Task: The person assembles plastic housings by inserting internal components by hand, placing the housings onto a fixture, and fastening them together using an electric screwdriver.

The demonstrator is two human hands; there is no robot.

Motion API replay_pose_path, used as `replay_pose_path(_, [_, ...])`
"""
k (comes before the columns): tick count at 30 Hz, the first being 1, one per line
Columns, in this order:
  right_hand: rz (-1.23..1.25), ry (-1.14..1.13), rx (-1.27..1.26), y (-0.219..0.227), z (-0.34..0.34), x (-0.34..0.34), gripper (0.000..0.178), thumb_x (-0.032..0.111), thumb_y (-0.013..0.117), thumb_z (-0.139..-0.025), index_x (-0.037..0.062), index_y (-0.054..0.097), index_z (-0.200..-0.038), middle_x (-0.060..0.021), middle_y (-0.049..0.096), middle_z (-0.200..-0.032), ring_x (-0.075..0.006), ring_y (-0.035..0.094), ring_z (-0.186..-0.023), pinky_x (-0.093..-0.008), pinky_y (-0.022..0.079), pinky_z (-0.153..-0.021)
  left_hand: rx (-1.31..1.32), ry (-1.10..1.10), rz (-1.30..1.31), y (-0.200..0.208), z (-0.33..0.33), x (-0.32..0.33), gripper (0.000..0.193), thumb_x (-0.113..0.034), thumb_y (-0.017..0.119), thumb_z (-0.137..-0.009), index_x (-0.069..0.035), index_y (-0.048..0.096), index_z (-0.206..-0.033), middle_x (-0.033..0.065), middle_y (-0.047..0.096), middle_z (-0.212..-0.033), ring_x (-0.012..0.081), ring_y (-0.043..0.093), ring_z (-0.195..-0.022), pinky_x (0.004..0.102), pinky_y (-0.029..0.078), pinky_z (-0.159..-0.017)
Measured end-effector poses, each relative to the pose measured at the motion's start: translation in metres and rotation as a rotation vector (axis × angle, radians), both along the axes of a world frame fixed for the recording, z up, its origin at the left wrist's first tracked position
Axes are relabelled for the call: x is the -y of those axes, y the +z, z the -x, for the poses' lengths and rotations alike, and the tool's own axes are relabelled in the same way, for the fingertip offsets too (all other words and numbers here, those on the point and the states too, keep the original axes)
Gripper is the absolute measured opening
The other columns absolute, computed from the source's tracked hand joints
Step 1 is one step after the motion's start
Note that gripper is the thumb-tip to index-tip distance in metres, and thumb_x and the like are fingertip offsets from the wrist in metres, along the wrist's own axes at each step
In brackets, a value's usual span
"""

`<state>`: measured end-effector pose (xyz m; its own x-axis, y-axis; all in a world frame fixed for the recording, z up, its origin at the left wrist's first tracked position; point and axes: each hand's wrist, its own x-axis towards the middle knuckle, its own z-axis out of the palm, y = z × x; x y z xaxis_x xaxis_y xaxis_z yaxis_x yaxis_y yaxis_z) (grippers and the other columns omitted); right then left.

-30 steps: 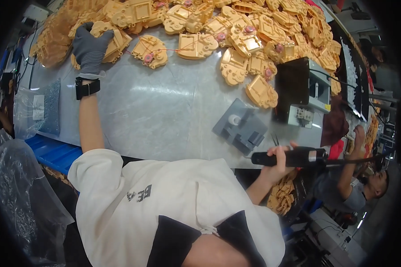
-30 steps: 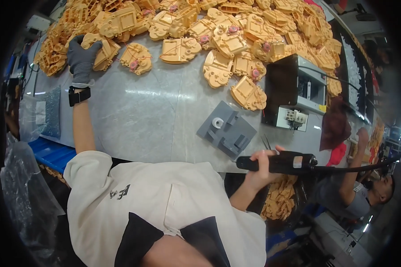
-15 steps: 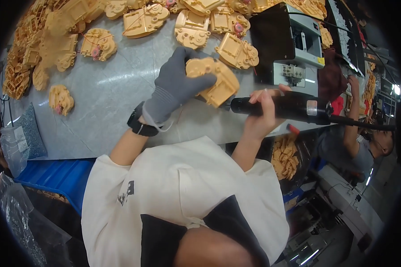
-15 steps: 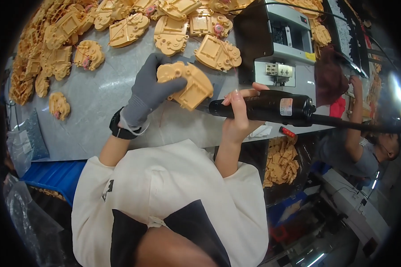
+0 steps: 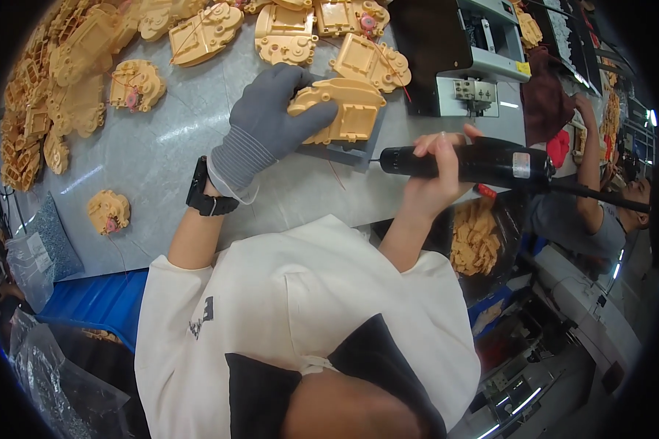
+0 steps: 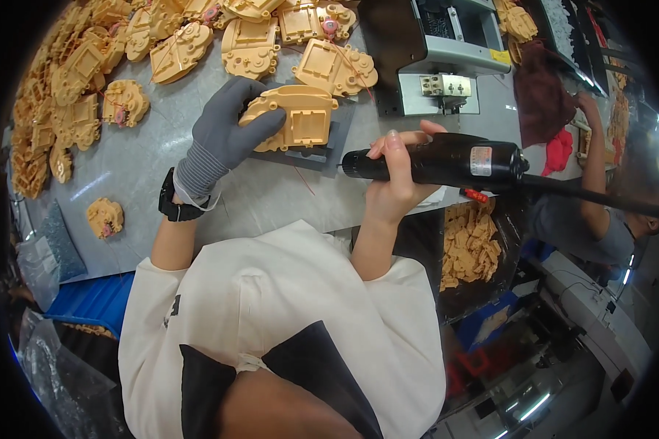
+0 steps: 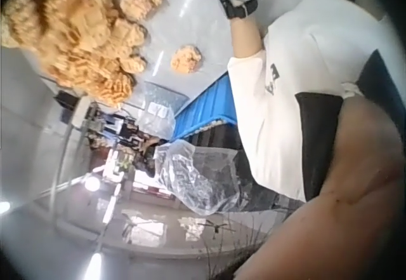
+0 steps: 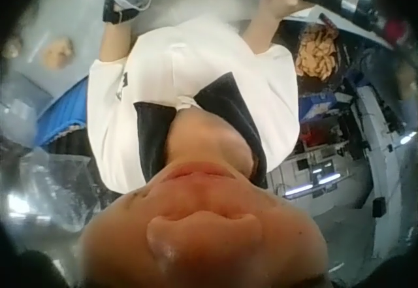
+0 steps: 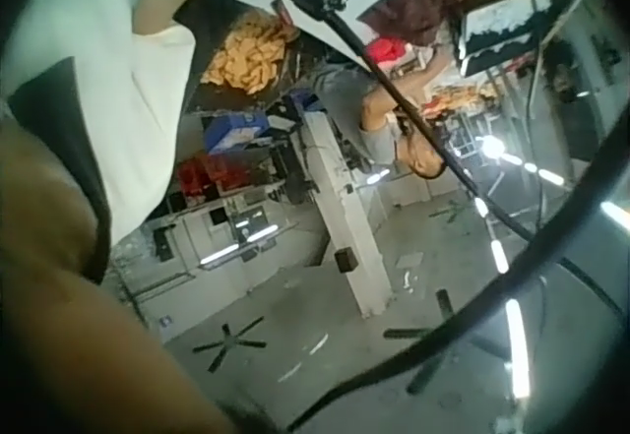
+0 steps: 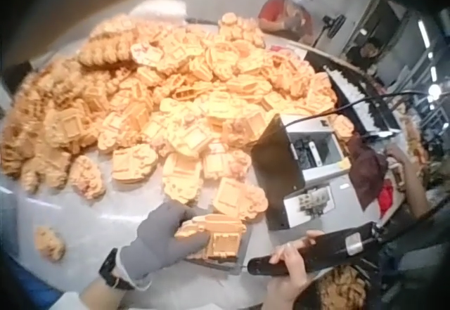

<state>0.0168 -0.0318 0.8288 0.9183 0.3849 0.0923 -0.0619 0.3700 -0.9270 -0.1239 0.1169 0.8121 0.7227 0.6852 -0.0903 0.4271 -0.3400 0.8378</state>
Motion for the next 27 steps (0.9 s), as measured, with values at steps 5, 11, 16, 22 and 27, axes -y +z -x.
replay_pose_path(5, [-0.01, -0.016, -0.01, 0.002, -0.001, 0.001, 0.038, -0.006, 0.056, -0.072, -0.002, 0.042, -0.108, -0.0084, 0.051, -0.063, -0.0165, 0.049, -0.051, -0.0318, 0.044, -0.057, 0.011, -0.267, -0.074, -0.007, 0.005, -0.013, 0.045, -0.042, 0.054, -0.083, -0.001, 0.056, -0.102, 0.0161, 0.055, -0.091, 0.0297, 0.056, -0.082, 0.0361, 0.045, -0.072])
replay_pose_path(11, [-0.015, -0.015, -0.008, -0.004, 0.0, -0.004, 0.037, -0.005, 0.056, -0.073, -0.0018, 0.042, -0.108, -0.0083, 0.051, -0.063, -0.016, 0.049, -0.05, -0.0309, 0.044, -0.056, -0.269, -0.296, -0.295, 0.013, -0.007, -0.003, 0.049, -0.037, 0.052, -0.085, -0.005, 0.047, -0.121, 0.0177, 0.052, -0.104, 0.0338, 0.054, -0.093, 0.038, 0.044, -0.082])
replay_pose_path(16, [0.023, -0.012, 0.027, -0.003, 0.002, -0.005, 0.037, -0.001, 0.054, -0.075, 0.0007, 0.042, -0.11, -0.0061, 0.048, -0.061, -0.0167, 0.048, -0.049, -0.0318, 0.041, -0.055, 0.069, -0.349, -0.623, -0.003, -0.012, 0.01, 0.048, -0.026, 0.053, -0.084, -0.007, 0.043, -0.127, 0.0196, 0.048, -0.124, 0.037, 0.05, -0.107, 0.0417, 0.043, -0.089])
replay_pose_path(22, [-0.061, -0.024, -0.005, -0.01, -0.006, -0.007, 0.037, -0.004, 0.056, -0.074, -0.0017, 0.041, -0.107, -0.0073, 0.051, -0.061, -0.0151, 0.048, -0.047, -0.03, 0.044, -0.052, 0.02, -0.34, -0.357, -0.015, -0.01, 0.006, 0.054, -0.029, 0.051, -0.087, -0.008, 0.037, -0.134, 0.0231, 0.042, -0.13, 0.0396, 0.045, -0.113, 0.043, 0.039, -0.094])
replay_pose_path(27, [-0.179, -0.102, 0.132, 0.002, -0.009, 0.013, 0.044, -0.005, 0.054, -0.072, -0.002, 0.038, -0.113, -0.0073, 0.05, -0.062, -0.0151, 0.049, -0.047, -0.0309, 0.045, -0.053, 0.131, -0.284, -0.495, 0.024, 0.002, 0.011, 0.061, -0.04, 0.054, -0.084, -0.005, 0.039, -0.132, 0.0255, 0.042, -0.128, 0.0402, 0.045, -0.113, 0.0436, 0.037, -0.095])
